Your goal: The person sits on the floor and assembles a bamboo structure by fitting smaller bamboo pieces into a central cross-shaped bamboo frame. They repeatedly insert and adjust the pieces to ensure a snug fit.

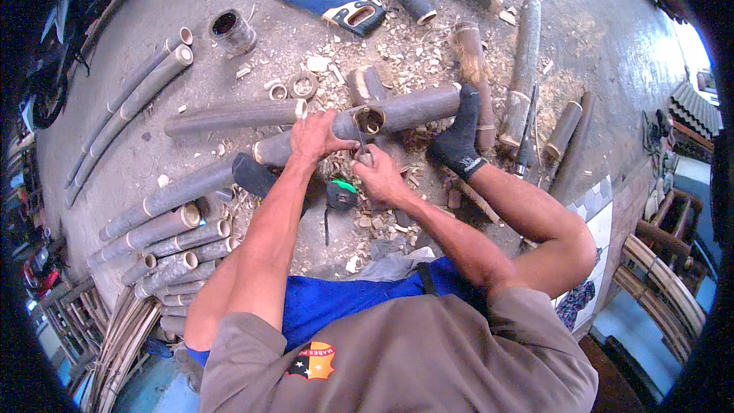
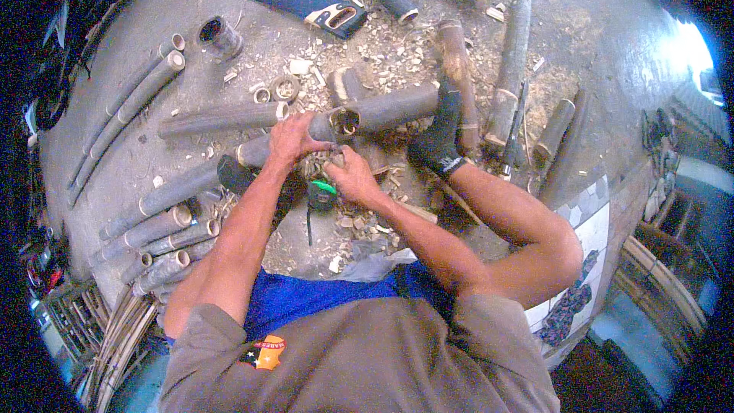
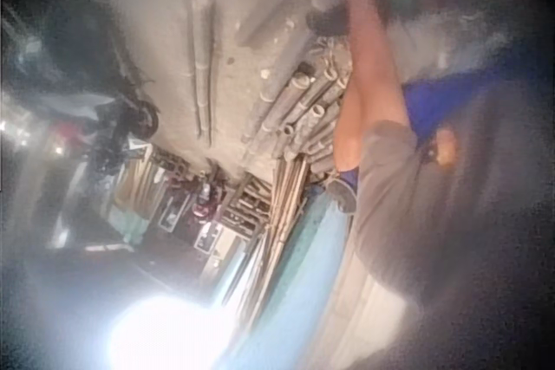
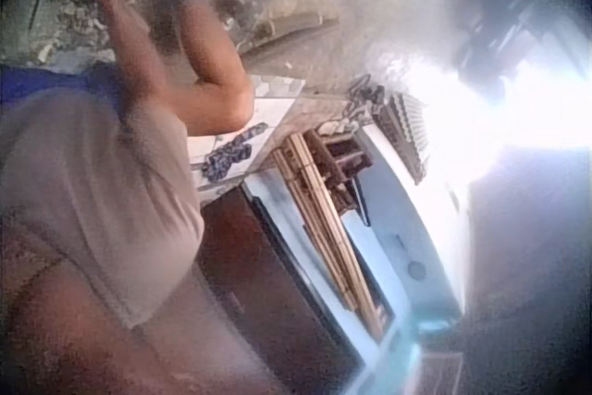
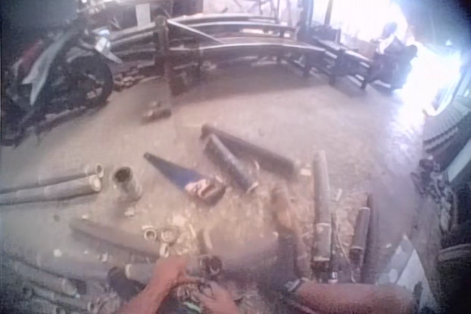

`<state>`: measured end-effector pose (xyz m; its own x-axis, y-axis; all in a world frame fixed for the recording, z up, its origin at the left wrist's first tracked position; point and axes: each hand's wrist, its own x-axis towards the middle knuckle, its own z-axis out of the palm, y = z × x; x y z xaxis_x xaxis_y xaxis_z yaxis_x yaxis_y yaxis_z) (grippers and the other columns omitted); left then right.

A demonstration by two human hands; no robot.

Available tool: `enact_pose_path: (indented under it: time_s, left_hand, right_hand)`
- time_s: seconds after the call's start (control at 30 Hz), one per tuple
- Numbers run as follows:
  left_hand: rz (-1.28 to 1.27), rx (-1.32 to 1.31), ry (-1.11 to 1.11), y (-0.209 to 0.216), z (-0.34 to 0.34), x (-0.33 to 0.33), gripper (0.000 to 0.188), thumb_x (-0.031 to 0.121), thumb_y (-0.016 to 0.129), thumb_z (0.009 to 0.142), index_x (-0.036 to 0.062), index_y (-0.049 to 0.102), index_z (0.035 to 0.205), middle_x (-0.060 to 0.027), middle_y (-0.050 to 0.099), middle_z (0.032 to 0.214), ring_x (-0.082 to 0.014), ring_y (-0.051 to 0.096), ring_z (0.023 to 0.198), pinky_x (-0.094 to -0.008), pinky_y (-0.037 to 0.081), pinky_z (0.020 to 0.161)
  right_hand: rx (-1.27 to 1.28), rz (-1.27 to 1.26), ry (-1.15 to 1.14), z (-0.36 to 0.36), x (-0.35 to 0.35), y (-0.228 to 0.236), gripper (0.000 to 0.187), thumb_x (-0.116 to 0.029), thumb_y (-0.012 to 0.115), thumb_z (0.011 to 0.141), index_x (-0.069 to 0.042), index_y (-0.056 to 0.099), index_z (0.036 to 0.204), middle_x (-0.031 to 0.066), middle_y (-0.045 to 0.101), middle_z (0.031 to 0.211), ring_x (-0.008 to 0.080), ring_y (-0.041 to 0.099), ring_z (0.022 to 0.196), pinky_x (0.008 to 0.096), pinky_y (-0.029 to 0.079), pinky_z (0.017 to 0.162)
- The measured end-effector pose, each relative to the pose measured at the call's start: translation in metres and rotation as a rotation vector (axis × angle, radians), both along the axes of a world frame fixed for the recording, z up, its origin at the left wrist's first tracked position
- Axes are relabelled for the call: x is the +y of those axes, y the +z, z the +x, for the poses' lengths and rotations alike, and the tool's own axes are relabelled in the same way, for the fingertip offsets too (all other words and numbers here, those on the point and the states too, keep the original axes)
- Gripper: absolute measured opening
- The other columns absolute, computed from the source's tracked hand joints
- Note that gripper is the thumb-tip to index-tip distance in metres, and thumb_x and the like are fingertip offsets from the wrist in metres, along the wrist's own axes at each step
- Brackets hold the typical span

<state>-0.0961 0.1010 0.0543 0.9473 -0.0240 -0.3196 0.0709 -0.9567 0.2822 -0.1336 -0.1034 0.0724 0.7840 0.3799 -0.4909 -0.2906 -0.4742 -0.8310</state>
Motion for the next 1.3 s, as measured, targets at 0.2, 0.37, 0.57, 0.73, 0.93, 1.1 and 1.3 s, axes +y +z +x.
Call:
enact_pose_path:
  time_s: [0.2,0.37,0.57,0.73,0.93,1.1,1.3]
  left_hand:
    - [-0.026,-0.078,0.025,-0.01,-0.001,0.003,0.075,0.058,0.084,0.065,0.0139,0.064,0.122,-0.0157,0.07,0.113,-0.0367,0.07,0.103,-0.0494,0.054,0.088]
    - [-0.053,-0.116,0.052,-0.044,-0.01,0.022,0.055,0.042,0.077,0.074,0.0177,0.065,0.122,-0.0134,0.071,0.108,-0.0373,0.07,0.098,-0.0493,0.056,0.084]
    - [-0.192,-0.245,0.081,-0.062,-0.029,0.022,0.038,0.033,0.062,0.088,0.0208,0.064,0.123,-0.0131,0.07,0.109,-0.037,0.07,0.096,-0.0489,0.056,0.082]
    - [-0.004,-0.101,0.002,-0.045,-0.008,0.025,0.054,0.05,0.071,0.079,0.0193,0.064,0.123,-0.0148,0.071,0.112,-0.0358,0.07,0.098,-0.0481,0.056,0.084]
    - [0.015,0.023,0.031,0.017,-0.003,-0.001,0.095,0.079,0.078,0.057,0.0102,0.065,0.122,-0.0162,0.07,0.115,-0.0327,0.067,0.109,-0.0475,0.053,0.091]
    - [0.004,-0.035,0.042,0.004,-0.007,0.001,0.093,0.076,0.081,0.058,0.0104,0.065,0.122,-0.0147,0.071,0.114,-0.032,0.067,0.109,-0.0466,0.053,0.091]
    - [-0.034,-0.01,0.028,0.005,-0.005,-0.004,0.091,0.074,0.082,0.057,0.011,0.065,0.121,-0.0142,0.071,0.113,-0.0327,0.067,0.108,-0.0469,0.052,0.092]
  right_hand:
    - [0.19,0.276,-0.478,-0.008,0.061,-0.016,0.024,-0.022,0.066,0.092,-0.003,0.056,0.105,0.0074,0.061,0.081,0.0171,0.06,0.061,0.0342,0.05,0.054]
    - [0.477,0.586,-0.799,0.01,0.101,0.02,0.015,-0.016,0.062,0.093,-0.004,0.053,0.098,0.006,0.058,0.075,0.0168,0.056,0.055,0.0339,0.048,0.047]
    - [0.688,0.844,-1.249,0.066,0.131,0.014,0.016,-0.019,0.057,0.098,-0.004,0.055,0.091,0.007,0.057,0.074,0.0219,0.059,0.061,0.0412,0.051,0.054]
    - [0.559,0.862,-1.008,0.02,0.098,-0.012,0.016,-0.021,0.062,0.098,-0.006,0.057,0.097,0.0038,0.058,0.079,0.0201,0.06,0.064,0.0403,0.052,0.054]
    - [-0.135,-0.184,-0.184,0.005,-0.021,-0.005,0.042,-0.032,0.072,0.084,0.001,0.064,0.108,0.0261,0.07,0.093,0.0442,0.067,0.088,0.0512,0.052,0.079]
    - [-0.162,-0.26,0.364,0.081,-0.065,0.023,0.047,-0.037,0.07,0.082,0.002,0.068,0.108,0.028,0.07,0.101,0.0454,0.068,0.097,0.051,0.054,0.085]
    - [-0.138,-0.545,0.986,0.182,-0.032,0.06,0.039,-0.03,0.069,0.077,-0.003,0.07,0.104,0.0202,0.072,0.084,0.0355,0.07,0.077,0.0473,0.054,0.071]
